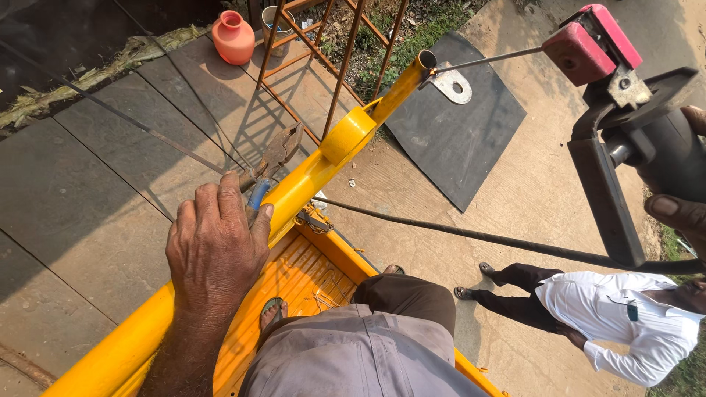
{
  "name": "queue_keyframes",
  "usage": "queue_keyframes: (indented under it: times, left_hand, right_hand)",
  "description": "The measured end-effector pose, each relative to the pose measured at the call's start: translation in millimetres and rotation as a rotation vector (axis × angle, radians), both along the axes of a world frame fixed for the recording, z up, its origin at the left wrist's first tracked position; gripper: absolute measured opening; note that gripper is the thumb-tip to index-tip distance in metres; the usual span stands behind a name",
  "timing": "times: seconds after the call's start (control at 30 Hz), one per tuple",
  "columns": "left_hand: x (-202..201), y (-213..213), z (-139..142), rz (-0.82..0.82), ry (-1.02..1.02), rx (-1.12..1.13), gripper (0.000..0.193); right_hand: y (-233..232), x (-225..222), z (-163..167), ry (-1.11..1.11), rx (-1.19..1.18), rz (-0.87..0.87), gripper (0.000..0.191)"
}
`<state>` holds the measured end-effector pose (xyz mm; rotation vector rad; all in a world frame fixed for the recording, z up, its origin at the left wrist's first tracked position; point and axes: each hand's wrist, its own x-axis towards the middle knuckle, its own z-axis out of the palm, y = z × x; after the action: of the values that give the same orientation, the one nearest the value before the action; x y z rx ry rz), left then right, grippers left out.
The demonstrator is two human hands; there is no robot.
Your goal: The person stands in a yellow metal cart and welds a metal bracket onto the cart's yellow tubular frame using an arc welding electrode holder, striking an arc that produces sparks and smoke. They then hold up the welded bracket assembly and point at the weld while a coworker stands nearby.
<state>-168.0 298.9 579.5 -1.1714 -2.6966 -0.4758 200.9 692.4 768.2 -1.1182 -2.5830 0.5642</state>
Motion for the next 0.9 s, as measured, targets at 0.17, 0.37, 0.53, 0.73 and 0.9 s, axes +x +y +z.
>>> queue_keyframes:
  times: [0.17, 0.37, 0.53, 0.73, 0.9]
  left_hand:
    - [0.1, 1.2, -1.9, -0.009, 0.002, 0.031, 0.066]
    - [-1.5, 2.6, 0.1, -0.004, -0.008, -0.022, 0.066]
    - [-0.3, 7.3, 2.9, 0.016, -0.021, 0.001, 0.064]
    - [1.8, 9.1, 2.8, 0.006, 0.006, 0.02, 0.063]
    - [-0.7, 8.7, -0.4, 0.022, -0.044, 0.015, 0.064]
  right_hand:
    - [-0.1, 4.0, -1.6, 0.039, -0.15, -0.022, 0.088]
    - [-51.3, -9.2, 1.9, -0.14, -0.162, -0.229, 0.098]
    - [-104.4, -23.7, -0.8, -0.061, 0.139, 0.293, 0.074]
    - [-45.6, -14.8, 5.9, -0.103, -0.12, 0.026, 0.064]
    - [29.3, 29.6, -13.9, -0.055, -0.346, -0.223, 0.054]
